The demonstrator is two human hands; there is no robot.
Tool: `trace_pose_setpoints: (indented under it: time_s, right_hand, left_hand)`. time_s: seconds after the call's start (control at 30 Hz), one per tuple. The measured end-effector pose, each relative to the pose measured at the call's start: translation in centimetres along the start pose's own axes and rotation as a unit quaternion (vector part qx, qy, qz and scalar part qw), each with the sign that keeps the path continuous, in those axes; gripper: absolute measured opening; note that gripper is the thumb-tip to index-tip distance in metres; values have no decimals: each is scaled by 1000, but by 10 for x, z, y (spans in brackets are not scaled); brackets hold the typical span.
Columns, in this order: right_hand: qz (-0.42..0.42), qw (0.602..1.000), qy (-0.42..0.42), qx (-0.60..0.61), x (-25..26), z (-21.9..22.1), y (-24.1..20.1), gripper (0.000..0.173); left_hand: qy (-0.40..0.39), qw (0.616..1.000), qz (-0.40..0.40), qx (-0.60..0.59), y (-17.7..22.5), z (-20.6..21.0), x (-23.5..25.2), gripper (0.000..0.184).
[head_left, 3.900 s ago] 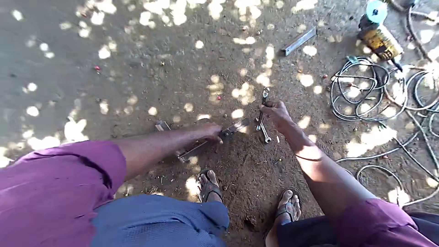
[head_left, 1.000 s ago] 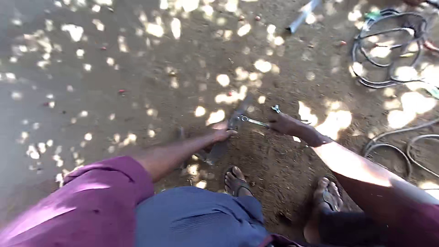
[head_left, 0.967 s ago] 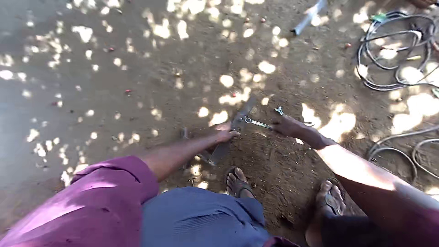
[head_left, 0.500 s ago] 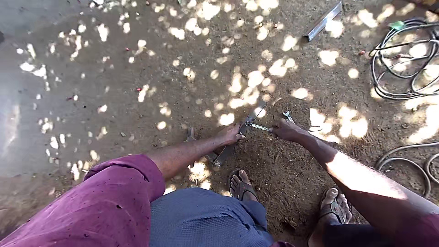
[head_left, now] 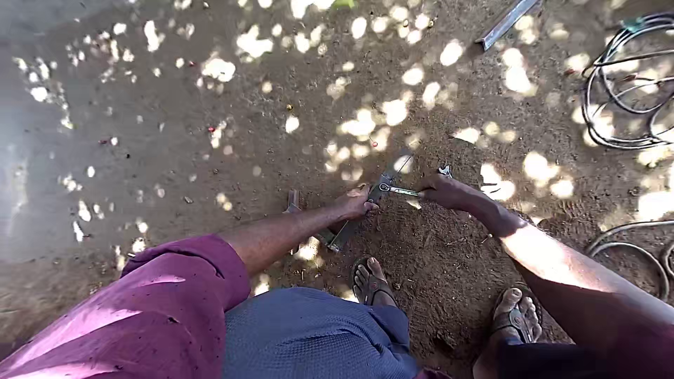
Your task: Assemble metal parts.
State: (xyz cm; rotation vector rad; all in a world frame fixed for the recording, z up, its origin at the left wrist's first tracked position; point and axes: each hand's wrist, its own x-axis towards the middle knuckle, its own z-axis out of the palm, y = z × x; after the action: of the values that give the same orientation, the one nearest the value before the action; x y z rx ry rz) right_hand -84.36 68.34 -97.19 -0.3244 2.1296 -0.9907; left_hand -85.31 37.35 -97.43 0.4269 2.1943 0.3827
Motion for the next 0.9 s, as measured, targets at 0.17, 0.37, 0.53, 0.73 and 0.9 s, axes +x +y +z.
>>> trace_pose_setpoints:
  time_s: [0.17, 0.37, 0.53, 0.73, 0.9]
  right_hand:
    - [-3, 998, -16, 65, -12, -23, -6, 20]
    - [10, 958, -2, 288, -20, -39, -29, 53]
    - [-11, 920, -140, 367, -27, -41, -23, 42]
    - [-3, 944, -115, 309, -22, -10, -16, 18]
    - [-22, 972, -91, 214, -10, 4, -10, 51]
  left_hand:
    - [-1, 1000, -1, -2, 2, -2, -2, 66]
    - [1, 1000, 14, -23, -2, -1, -1, 67]
    - [9, 999, 10, -35, -4, 1, 0, 70]
    - [8, 999, 21, -34, -4, 0, 0, 69]
    - [-15, 1000, 0, -23, -1, -2, 0, 70]
